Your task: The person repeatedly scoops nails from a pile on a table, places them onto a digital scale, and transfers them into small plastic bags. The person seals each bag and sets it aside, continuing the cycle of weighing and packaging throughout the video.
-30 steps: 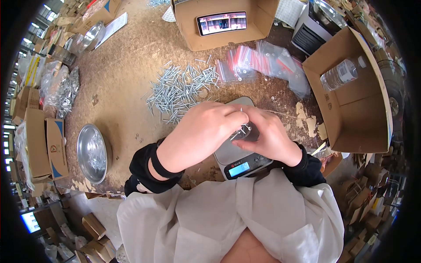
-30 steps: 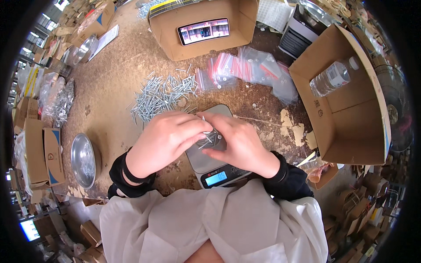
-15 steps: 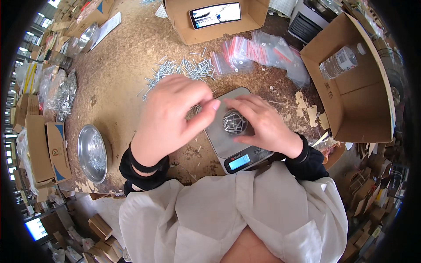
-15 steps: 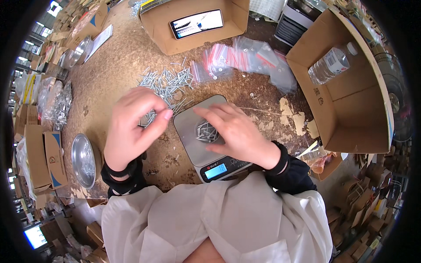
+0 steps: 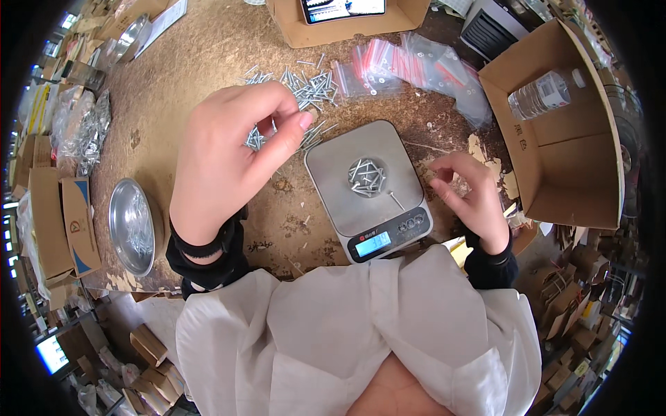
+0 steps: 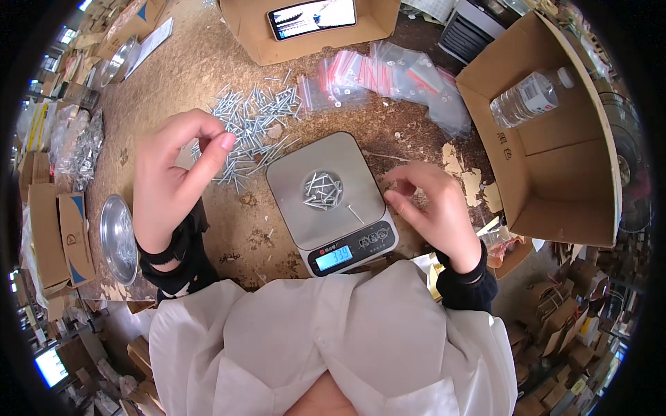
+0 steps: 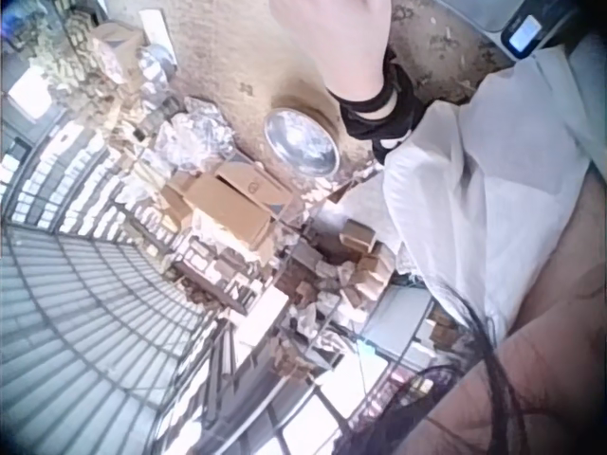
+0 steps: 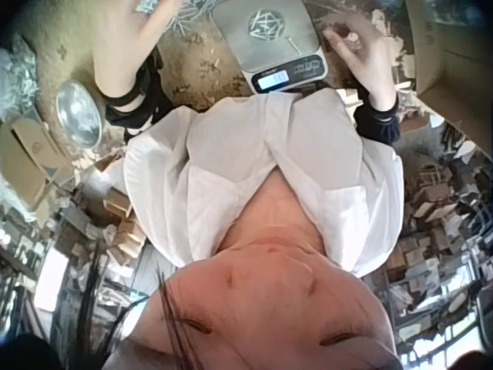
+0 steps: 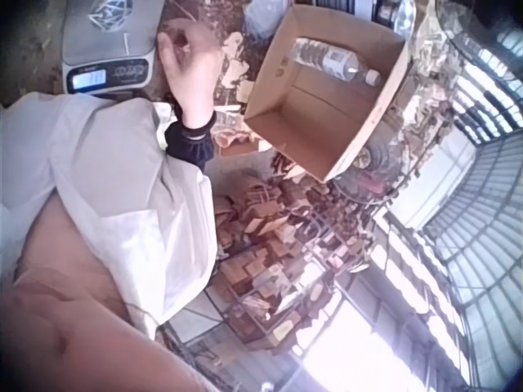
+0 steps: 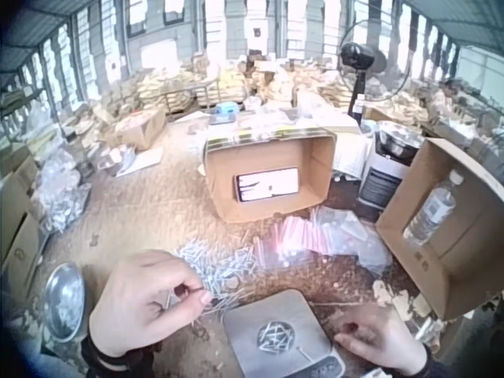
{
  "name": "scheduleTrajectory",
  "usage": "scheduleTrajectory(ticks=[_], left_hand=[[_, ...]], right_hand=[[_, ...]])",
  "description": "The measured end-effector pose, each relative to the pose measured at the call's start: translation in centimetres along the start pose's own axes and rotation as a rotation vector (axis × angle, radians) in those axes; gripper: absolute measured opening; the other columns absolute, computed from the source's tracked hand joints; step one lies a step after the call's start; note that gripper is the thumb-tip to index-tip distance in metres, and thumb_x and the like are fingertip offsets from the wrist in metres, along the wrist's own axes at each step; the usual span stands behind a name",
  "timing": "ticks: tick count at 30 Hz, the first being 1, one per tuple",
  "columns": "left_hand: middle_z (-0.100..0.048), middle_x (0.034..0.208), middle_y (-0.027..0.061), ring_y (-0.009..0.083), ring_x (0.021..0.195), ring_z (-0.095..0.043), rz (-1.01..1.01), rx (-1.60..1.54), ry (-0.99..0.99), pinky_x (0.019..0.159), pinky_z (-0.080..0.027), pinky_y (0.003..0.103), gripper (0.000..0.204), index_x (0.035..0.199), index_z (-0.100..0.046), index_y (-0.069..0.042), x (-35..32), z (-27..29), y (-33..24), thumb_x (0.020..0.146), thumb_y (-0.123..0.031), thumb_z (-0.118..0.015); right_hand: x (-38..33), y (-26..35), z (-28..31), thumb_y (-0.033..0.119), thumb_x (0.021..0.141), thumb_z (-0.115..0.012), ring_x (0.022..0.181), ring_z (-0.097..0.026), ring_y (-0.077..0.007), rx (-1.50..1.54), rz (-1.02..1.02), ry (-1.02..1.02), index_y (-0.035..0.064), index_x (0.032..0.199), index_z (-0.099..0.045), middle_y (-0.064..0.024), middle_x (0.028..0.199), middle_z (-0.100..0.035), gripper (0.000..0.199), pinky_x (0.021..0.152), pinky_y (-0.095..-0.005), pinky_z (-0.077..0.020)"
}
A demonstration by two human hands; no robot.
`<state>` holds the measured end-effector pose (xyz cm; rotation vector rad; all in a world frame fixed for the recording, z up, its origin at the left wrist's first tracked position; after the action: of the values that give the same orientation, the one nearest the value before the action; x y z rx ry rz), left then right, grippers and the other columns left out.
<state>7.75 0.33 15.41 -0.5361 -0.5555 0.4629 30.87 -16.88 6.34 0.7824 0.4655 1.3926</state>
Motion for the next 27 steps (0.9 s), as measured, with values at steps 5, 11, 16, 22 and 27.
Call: scheduleTrajectory(ticks=[5, 11, 16, 22, 27], left_hand=[[-0.06, 0.07, 0.0066, 0.0143, 0.063, -0.057, 0.029, 0.024, 0.025, 0.061, -0.044, 0.027, 0.012, 0.081, -0.061, 0.002, -0.2, 0.0, 0.2, 0.088, -0.006, -0.068], [-0.06, 0.07, 0.0073, 0.0155, 0.062, -0.057, 0.064, 0.053, 0.059, 0.06, -0.044, 0.028, 0.014, 0.081, -0.061, 0.001, -0.2, -0.2, 0.4, 0.087, -0.007, -0.069], [-0.06, 0.07, 0.0073, 0.0166, 0.062, -0.057, 0.054, 0.066, 0.049, 0.06, -0.045, 0.028, 0.014, 0.081, -0.06, 0.001, -0.3, 0.1, 0.3, 0.086, -0.007, -0.071], [-0.062, 0.072, 0.009, 0.019, 0.064, -0.06, -0.011, 0.055, 0.039, 0.061, -0.046, 0.029, 0.011, 0.083, -0.061, 0.001, -0.4, 0.3, 0.0, 0.085, -0.005, -0.07], [-0.064, 0.074, 0.0101, 0.0214, 0.068, -0.062, -0.045, 0.042, 0.042, 0.063, -0.047, 0.031, 0.008, 0.085, -0.063, 0.001, -0.6, 0.5, -0.1, 0.084, -0.004, -0.07]], right_hand=[[-0.4, 0.8, -1.2, 0.01, 0.077, -0.078, 0.058, -0.058, -0.0197, -0.026, -0.023, 0.065, 0.0044, 0.092, -0.068, -0.0086, 0.072, -0.059, 0.019, 0.056, -0.0323, -0.0465], [-0.7, 2.2, -4.6, 0.013, 0.078, -0.075, 0.061, -0.061, -0.0276, -0.123, 0.061, 0.223, 0.0103, 0.093, -0.064, -0.0067, 0.068, -0.059, 0.018, 0.057, -0.0391, -0.0473], [-0.5, 2.7, -5.1, 0.009, 0.082, -0.069, 0.065, -0.063, -0.0313, -0.16, 0.228, 0.187, 0.0099, 0.088, -0.063, -0.0084, 0.071, -0.061, 0.009, 0.059, -0.0411, -0.0493], [1.2, 4.3, -2.9, 0.007, 0.086, -0.073, 0.064, -0.062, -0.0219, 0.104, 0.177, 0.045, 0.0064, 0.11, -0.063, -0.006, 0.073, -0.062, 0.026, 0.06, -0.0331, -0.0501], [3.9, 0.1, 1.7, 0.008, 0.09, -0.069, 0.089, -0.064, -0.0186, 0.264, 0.018, -0.173, 0.0032, 0.124, -0.06, -0.0098, 0.098, -0.066, 0.036, 0.082, -0.0296, -0.0509]])
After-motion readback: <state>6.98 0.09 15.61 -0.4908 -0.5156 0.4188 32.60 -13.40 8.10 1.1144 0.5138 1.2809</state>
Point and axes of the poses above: each hand's wrist, its own x-axis towards the middle knuckle, its own z-axis out of the back of the hand, y = z × x, the point moved 5 cm from there along x, towards the middle knuckle
